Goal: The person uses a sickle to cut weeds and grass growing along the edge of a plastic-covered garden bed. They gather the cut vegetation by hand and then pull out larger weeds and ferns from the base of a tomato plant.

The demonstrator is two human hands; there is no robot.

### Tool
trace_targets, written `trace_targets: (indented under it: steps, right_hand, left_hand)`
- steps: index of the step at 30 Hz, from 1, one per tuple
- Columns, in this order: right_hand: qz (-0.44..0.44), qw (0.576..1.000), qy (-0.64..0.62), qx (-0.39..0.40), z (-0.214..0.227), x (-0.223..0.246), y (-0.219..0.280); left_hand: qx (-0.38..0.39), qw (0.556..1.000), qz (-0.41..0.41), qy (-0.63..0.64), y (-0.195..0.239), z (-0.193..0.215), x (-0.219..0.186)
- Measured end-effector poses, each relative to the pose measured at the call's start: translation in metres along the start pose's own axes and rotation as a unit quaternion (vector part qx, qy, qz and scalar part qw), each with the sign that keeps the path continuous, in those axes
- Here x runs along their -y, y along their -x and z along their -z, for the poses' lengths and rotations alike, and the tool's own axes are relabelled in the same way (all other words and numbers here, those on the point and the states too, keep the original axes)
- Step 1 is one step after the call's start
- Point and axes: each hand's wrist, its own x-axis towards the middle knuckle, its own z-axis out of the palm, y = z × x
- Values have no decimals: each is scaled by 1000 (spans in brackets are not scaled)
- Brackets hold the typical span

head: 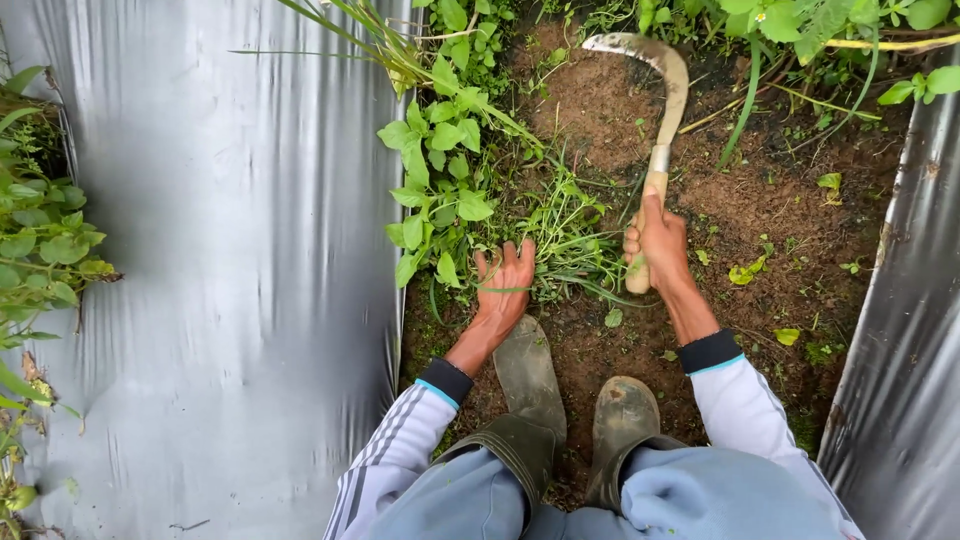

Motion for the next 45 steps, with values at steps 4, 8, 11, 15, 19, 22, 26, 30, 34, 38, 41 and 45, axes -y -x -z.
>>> trace_targets:
  steps: [4,8,11,15,19,22,26,30,34,38,41,45]
  right_hand:
    - [42,999,-9,-1,-14,11,-6]
    - [23,999,11,28,-14,13,-13]
    - [18,1000,-16,3,-21,14,-23]
    - [-30,993,80,75,9,-16,-6]
    - [-40,996,60,44,10,4,3]
    - [-3,1000,-23,1,-4,29,-4]
    - [-59,988,93,110,13,-14,24]
    - [-102,985,102,96,33,-42,60]
    - [-24,997,52,46,13,-4,16]
    - [-31,991,93,89,12,-8,46]
    - [-77,980,126,133,10,-10,79]
    - [-30,995,37,92,-12,-26,39]
  left_hand:
    - [10,1000,-3,0,3,4,-2]
    - [-1,1000,-2,-7,0,-1,-1]
    - [-11,1000,-3,-20,3,0,-1]
    - [-8,1000,-7,-18,5,-13,0]
    - [-10,1000,3,-26,3,-13,-2]
    - [1,1000,1,-7,0,-14,-3]
    - [5,1000,1,-1,-1,-12,-2]
    - [-2,1000,5,-11,3,-1,-3]
    - [-27,1000,1,-15,-4,-19,-3]
    - [-13,1000,1,-12,2,-22,-4]
    - [-13,1000,5,-13,1,-21,-1]
    - [-32,999,6,-30,1,-37,-2]
